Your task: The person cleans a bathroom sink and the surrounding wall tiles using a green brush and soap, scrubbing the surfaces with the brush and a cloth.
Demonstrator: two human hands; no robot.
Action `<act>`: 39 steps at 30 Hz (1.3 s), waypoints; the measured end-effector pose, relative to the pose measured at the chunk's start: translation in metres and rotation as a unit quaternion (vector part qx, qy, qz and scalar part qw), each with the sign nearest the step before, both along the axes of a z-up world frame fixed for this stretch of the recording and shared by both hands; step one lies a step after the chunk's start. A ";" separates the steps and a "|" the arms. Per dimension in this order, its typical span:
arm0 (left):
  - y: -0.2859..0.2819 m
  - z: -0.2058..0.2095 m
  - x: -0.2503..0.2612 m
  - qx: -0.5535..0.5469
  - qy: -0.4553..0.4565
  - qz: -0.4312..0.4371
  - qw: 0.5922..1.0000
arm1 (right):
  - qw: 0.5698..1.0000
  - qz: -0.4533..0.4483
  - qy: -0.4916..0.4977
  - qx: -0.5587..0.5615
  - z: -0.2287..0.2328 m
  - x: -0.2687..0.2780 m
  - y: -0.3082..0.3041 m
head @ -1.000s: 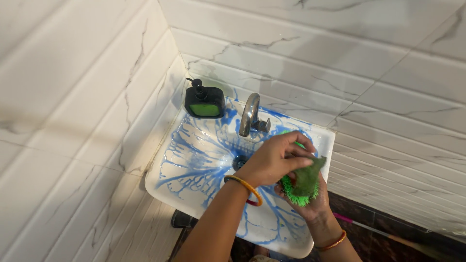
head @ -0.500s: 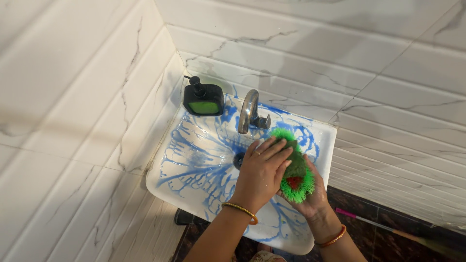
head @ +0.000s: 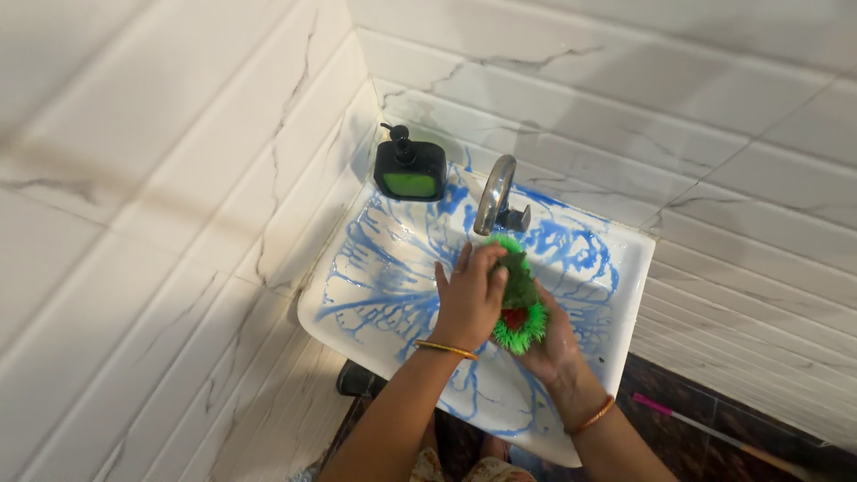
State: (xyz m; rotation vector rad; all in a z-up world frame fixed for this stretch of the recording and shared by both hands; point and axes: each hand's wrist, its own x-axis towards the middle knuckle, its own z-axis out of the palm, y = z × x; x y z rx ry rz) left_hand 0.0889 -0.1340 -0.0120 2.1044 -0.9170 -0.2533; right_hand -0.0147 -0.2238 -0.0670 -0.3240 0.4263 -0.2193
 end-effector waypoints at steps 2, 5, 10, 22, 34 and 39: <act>0.007 0.006 0.002 -0.054 -0.069 0.024 0.996 | 1.000 -0.001 0.024 -0.012 0.006 0.007 -0.008; 0.016 0.013 -0.020 -0.081 -0.181 -0.004 0.980 | 1.000 -0.008 0.019 -0.013 0.006 0.009 -0.011; 0.019 0.010 -0.055 0.018 -0.297 -0.060 0.953 | 1.000 -0.004 -0.017 0.016 -0.016 0.009 -0.003; 0.001 -0.004 -0.030 -0.046 -0.146 -0.031 0.988 | 0.993 0.005 0.113 -0.018 -0.054 0.002 -0.009; -0.142 0.002 0.008 0.532 -0.387 -0.165 0.735 | 0.999 0.011 0.050 -0.007 -0.028 0.040 0.003; -0.141 0.007 0.002 0.519 -0.403 -0.065 0.751 | 0.999 0.013 0.040 0.001 -0.028 0.025 0.002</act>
